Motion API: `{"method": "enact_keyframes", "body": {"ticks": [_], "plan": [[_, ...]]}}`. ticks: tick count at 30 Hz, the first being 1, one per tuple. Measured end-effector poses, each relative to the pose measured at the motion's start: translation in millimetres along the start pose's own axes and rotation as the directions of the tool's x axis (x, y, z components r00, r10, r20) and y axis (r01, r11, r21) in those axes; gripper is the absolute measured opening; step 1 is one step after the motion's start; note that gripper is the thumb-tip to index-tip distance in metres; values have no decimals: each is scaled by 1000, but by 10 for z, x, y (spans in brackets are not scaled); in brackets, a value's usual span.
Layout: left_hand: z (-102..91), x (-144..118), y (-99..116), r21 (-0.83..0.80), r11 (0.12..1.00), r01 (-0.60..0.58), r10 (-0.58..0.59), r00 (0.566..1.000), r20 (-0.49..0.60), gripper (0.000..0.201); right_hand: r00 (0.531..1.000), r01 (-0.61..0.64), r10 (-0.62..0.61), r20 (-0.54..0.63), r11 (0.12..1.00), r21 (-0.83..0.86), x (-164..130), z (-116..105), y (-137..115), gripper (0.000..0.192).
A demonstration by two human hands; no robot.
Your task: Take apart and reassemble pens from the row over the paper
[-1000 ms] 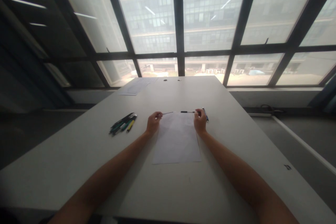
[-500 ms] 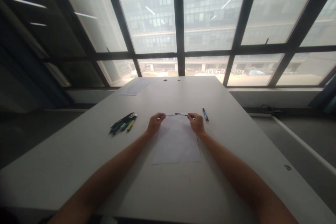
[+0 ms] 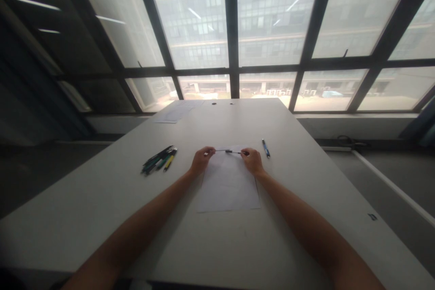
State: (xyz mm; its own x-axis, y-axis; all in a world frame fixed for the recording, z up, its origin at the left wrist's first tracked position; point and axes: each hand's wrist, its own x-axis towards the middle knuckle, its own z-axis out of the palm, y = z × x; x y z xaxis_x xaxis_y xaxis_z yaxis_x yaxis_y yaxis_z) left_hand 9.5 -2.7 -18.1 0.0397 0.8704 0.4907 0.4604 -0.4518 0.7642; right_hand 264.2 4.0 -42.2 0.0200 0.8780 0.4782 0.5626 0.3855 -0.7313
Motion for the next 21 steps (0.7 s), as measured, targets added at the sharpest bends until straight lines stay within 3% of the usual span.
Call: {"method": "enact_keyframes", "body": {"ticks": [7, 11, 17, 19, 21], "plan": [[0, -8, 34, 7, 1000, 11, -11, 1000, 0, 22, 994, 88, -70, 89, 972, -217, -28, 2, -23, 12], [2, -7, -4, 11, 1000, -2, 2, 1000, 19, 23, 992, 109, -91, 86, 965, -238, -32, -2, -45, 11], [3, -9, -20, 39, 999, -15, 14, 1000, 28, 23, 979, 203, -203, -15, 979, -30, -50, -41, -149, 49], [10, -11, -14, 66, 997, -41, 38, 998, 40, 22, 974, 227, -228, 8, 972, 66, -60, -46, -181, 60], [20, -16, -9, 101, 991, -86, 78, 994, 71, 20, 966, 242, -252, 58, 960, 138, -68, -45, -203, 59]]}}
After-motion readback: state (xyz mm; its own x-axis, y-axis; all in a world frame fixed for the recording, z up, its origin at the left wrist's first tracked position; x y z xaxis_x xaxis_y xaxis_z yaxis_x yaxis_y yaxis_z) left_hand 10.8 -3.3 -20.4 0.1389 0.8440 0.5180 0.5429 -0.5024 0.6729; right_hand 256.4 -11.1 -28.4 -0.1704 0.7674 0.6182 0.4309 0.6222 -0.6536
